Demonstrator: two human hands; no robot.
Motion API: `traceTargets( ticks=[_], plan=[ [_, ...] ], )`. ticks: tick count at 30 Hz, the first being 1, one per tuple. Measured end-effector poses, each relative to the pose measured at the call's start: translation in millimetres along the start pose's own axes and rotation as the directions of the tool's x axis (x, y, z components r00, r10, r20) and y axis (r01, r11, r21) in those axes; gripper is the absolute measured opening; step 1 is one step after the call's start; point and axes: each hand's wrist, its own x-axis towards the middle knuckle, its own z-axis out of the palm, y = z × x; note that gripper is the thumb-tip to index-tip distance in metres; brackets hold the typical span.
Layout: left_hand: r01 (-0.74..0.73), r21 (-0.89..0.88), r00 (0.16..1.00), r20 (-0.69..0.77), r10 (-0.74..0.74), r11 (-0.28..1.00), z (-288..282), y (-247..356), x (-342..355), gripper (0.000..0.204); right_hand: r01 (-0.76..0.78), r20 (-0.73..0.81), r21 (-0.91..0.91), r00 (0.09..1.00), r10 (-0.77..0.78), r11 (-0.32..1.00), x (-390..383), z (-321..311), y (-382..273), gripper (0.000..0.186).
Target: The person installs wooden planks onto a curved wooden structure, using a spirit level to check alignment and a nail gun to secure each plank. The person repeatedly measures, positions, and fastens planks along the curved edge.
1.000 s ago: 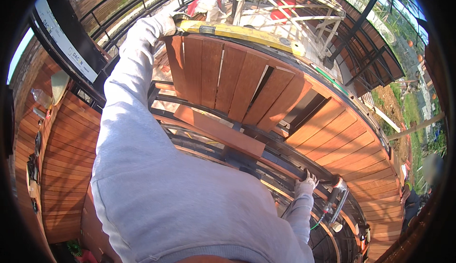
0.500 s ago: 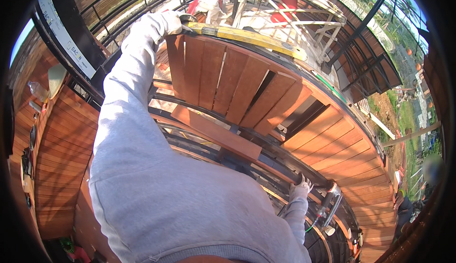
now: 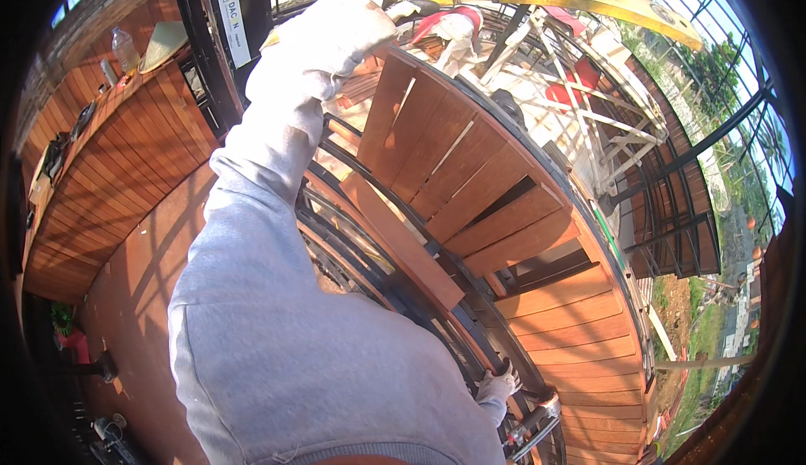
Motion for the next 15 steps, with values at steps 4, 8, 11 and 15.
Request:
traceTargets(
  ticks=[4,8,11,15],
  plan=[
    [0.1,-0.341,0.932,-0.298,-0.208,0.935,-8.9,-12.6,-57.0,0.059,0.055,0.005,-0.019,0.999,-0.054,0.998,6.2,4.7,3.7,0.071],
    [-0.027,-0.665,0.822,-0.439,-0.361,0.746,-15.8,-32.7,-119.7,0.045,0.029,0.079,-0.036,0.997,-0.026,0.999,4.3,-8.2,-6.5,0.075],
    [0.054,-0.623,0.751,-0.489,-0.443,0.78,-29.9,-76.6,-140.3,0.049,-0.026,0.091,-0.083,0.995,0.033,0.996,5.1,6.1,12.0,0.077],
    [0.197,-0.588,0.653,-0.518,-0.552,0.784,-69.3,-164.6,-170.3,0.05,0.005,0.117,-0.118,0.993,0.009,0.993,25.4,17.4,15.4,0.076]
  ],
)
